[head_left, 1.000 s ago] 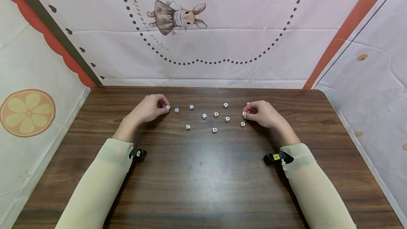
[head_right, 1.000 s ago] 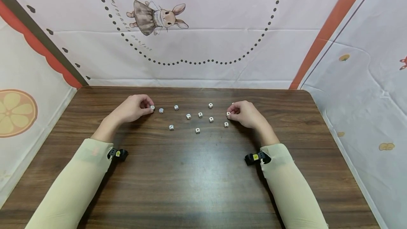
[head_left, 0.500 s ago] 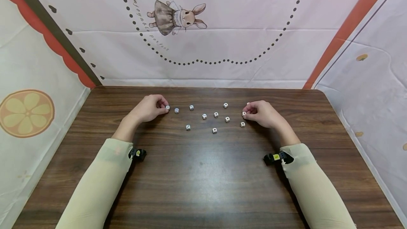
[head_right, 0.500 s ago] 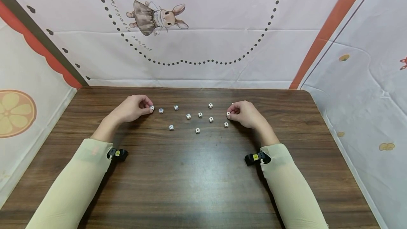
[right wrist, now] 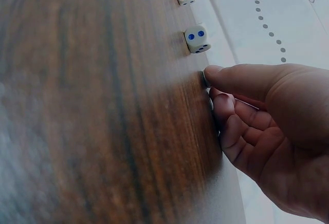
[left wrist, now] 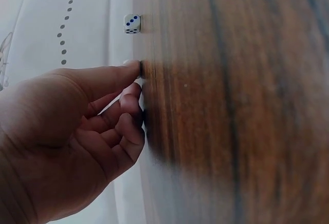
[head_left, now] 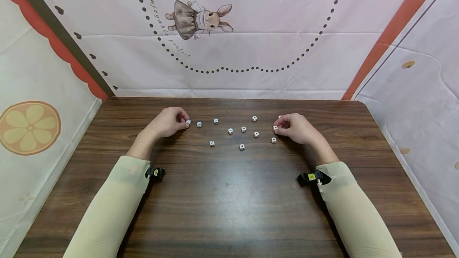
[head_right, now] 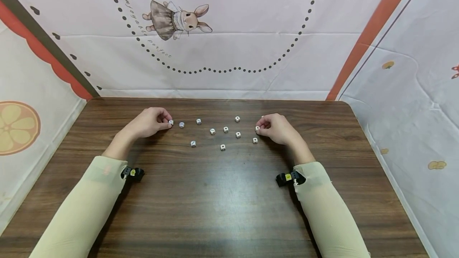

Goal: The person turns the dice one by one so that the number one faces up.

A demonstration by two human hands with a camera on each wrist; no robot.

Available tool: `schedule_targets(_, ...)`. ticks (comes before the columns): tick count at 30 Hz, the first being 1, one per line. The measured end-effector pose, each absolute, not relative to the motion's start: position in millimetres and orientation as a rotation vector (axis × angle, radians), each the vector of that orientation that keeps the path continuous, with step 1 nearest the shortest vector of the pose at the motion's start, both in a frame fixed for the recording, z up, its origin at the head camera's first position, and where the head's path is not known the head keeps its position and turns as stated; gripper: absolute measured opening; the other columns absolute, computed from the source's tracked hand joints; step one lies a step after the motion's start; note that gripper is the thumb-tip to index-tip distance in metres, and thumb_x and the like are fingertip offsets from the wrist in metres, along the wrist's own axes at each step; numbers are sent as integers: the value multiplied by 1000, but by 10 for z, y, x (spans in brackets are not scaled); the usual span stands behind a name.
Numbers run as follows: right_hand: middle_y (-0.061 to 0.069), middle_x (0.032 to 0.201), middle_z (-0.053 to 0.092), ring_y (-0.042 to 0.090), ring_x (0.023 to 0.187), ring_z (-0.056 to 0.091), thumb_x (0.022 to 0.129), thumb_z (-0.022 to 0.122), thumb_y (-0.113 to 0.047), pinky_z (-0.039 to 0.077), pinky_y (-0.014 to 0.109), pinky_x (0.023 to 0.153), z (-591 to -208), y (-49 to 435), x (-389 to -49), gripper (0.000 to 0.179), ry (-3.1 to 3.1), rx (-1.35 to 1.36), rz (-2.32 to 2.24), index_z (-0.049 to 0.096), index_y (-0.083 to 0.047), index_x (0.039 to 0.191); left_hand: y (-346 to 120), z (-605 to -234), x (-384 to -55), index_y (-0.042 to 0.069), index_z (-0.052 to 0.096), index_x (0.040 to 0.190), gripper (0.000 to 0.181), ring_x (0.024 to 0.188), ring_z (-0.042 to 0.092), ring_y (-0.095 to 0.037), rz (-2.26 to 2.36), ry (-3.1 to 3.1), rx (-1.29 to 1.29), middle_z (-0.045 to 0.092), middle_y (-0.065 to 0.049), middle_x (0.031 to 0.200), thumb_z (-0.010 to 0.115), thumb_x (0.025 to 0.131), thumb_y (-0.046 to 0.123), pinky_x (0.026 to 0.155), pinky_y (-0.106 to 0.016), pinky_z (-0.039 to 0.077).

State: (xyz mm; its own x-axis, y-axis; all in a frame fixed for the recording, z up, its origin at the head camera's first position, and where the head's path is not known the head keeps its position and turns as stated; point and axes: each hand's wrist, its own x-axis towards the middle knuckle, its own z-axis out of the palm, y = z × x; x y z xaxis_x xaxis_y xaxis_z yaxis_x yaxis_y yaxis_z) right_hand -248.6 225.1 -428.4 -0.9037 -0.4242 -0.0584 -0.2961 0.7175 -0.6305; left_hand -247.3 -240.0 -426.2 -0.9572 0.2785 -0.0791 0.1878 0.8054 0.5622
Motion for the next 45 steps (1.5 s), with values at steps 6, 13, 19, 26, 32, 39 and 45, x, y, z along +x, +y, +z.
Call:
schedule_targets(6, 3, 90, 72, 19, 87, 64, 97, 77, -10, 49, 37, 80, -4276, 2247, -2477, 8, 2726, -597, -957, 77, -5, 103, -2380, -4246, -2467, 4, 69, 113, 20, 94, 60, -27, 837, 2840, 402, 66, -10, 100, 78, 96, 10, 90, -45, 46)
schedule_targets(13, 2, 88, 72, 18, 87, 65, 97, 77, -9, 49, 36, 81, -4288, 2255, -2486, 7, 2732, -631, -957, 78, -4, 103, -2330, -4221, -2479, 4, 73, 114, 22, 95, 58, -30, 776, 2866, 468, 64, -13, 100, 79, 94, 11, 89, -47, 45)
schedule_targets(19, 2, 89, 72, 18, 87, 65, 98, 77, -10, 49, 37, 82, -4289, 2250, -2493, 8, 2727, -632, -959, 78, -5, 103, -2312, -4219, -2492, 5, 75, 112, 17, 91, 55, -27, 730, 2864, 468, 61, -10, 95, 78, 96, 11, 84, -44, 43)
schedule_targets(26, 2, 89, 72, 18, 88, 65, 98, 76, -10, 49, 37, 82, -4294, 2248, -2495, 8, 2720, -627, -966, 77, -4, 103, -2308, -4221, -2487, 6, 76, 108, 12, 87, 58, -24, 772, 2868, 459, 65, -7, 91, 77, 97, 10, 80, -41, 44)
schedule_targets(32, 2, 89, 72, 18, 87, 65, 98, 76, -10, 49, 37, 82, -4293, 2255, -2493, 8, 2725, -627, -961, 78, -5, 103, -2315, -4221, -2477, 7, 76, 107, 10, 88, 60, -24, 827, 2865, 434, 68, -7, 93, 77, 98, 12, 81, -41, 45)
schedule_targets(39, 2, 89, 73, 18, 87, 65, 98, 77, -11, 49, 37, 82, -4297, 2257, -2494, 8, 2728, -626, -958, 78, -5, 103, -2342, -4226, -2463, 8, 75, 108, 10, 91, 61, -24, 885, 2837, 411, 69, -7, 97, 76, 100, 14, 84, -41, 45)
schedule_targets(45, 2, 89, 73, 18, 87, 64, 98, 77, -11, 49, 37, 82, -4299, 2256, -2496, 8, 2728, -631, -957, 78, -5, 103, -2351, -4235, -2456, 8, 75, 107, 10, 92, 61, -24, 904, 2830, 406, 69, -6, 96, 76, 100, 14, 84, -41, 45)
